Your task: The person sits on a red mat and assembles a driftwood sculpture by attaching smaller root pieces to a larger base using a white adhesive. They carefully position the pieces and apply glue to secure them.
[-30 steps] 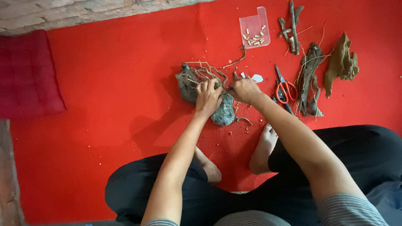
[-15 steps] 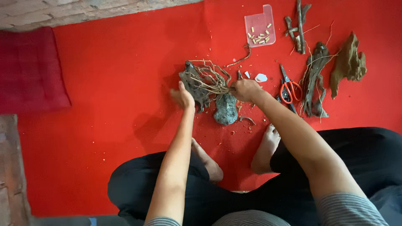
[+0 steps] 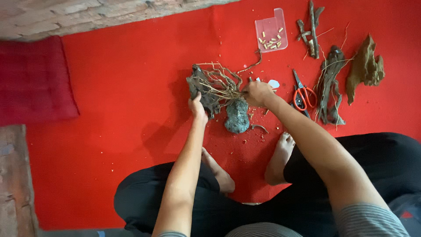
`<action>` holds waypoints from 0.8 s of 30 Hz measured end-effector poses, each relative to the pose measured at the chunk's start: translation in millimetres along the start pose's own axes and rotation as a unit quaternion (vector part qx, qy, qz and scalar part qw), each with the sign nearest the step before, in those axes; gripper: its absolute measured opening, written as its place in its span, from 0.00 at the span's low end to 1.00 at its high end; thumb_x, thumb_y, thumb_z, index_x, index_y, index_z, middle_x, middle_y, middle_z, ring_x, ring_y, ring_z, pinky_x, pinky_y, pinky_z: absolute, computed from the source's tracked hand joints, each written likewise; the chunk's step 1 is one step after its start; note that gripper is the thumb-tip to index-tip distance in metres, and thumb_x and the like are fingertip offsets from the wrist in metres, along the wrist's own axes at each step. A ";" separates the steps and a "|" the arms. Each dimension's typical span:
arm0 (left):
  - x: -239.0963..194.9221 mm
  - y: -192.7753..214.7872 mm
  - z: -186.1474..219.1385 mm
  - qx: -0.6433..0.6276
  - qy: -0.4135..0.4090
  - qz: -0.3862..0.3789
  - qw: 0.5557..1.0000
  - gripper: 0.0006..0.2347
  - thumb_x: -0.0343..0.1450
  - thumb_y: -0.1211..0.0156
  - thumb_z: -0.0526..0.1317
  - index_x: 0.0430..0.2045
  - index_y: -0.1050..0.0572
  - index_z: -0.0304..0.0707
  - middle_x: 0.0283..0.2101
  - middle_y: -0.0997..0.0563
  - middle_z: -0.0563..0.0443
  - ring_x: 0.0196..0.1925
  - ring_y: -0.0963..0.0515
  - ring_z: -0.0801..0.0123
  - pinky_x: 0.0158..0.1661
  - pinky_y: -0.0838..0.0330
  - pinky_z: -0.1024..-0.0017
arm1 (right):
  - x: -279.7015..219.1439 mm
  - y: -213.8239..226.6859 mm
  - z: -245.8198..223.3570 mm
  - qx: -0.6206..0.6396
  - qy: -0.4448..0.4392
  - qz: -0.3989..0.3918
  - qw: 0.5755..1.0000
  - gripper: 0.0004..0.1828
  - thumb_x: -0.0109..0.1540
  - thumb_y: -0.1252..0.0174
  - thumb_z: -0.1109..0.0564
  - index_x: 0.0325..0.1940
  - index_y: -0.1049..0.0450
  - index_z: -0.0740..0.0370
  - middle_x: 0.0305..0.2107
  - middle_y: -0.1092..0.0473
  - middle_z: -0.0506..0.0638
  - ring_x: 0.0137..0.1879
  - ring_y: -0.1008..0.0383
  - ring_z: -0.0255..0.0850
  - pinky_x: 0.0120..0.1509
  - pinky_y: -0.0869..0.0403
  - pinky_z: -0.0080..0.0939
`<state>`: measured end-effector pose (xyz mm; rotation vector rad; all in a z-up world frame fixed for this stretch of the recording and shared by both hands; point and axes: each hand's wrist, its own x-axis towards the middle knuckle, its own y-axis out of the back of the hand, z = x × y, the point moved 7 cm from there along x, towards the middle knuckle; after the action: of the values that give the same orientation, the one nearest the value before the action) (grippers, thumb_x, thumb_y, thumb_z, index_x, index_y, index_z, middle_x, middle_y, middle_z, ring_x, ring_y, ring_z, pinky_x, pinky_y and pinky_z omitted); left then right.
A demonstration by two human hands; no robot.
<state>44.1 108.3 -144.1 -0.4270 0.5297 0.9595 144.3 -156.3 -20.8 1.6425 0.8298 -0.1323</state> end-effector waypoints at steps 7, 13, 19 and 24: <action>-65.1 -46.4 145.4 -0.049 -0.101 -0.065 0.992 0.17 0.59 0.28 0.36 0.40 0.23 0.41 0.38 0.22 0.46 0.41 0.21 0.61 0.42 0.26 0.62 | -46.4 91.5 -12.6 0.066 0.053 0.096 0.992 0.13 0.57 0.46 0.46 0.41 0.19 0.44 0.37 0.21 0.51 0.50 0.21 0.55 0.56 0.24 0.62; -143.7 -51.8 249.5 -0.141 -0.180 -0.181 0.956 0.18 0.58 0.34 0.27 0.40 0.25 0.45 0.42 0.23 0.47 0.48 0.21 0.59 0.49 0.28 0.58 | -155.8 210.9 -63.6 0.077 0.142 0.252 0.954 0.12 0.60 0.40 0.48 0.46 0.21 0.48 0.37 0.24 0.51 0.47 0.21 0.53 0.50 0.23 0.57; -255.9 -31.9 317.4 -0.206 -0.225 -0.287 0.908 0.25 0.66 0.35 0.29 0.58 0.30 0.49 0.56 0.24 0.49 0.63 0.25 0.60 0.62 0.29 0.57 | -241.7 260.8 -86.4 0.050 0.241 0.392 0.886 0.12 0.61 0.37 0.52 0.47 0.20 0.53 0.36 0.25 0.50 0.44 0.20 0.51 0.44 0.23 0.51; -273.0 -7.9 315.9 -0.134 -0.321 -0.310 0.885 0.22 0.63 0.39 0.30 0.53 0.26 0.36 0.48 0.20 0.40 0.54 0.20 0.57 0.55 0.24 0.56 | -277.8 273.6 -96.5 0.023 0.300 0.434 0.849 0.12 0.62 0.37 0.51 0.46 0.20 0.59 0.31 0.27 0.53 0.36 0.22 0.54 0.41 0.25 0.51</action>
<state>-2.5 103.4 270.8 -0.4542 -0.3474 0.4934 63.8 -195.5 370.7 1.9842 0.4429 1.0513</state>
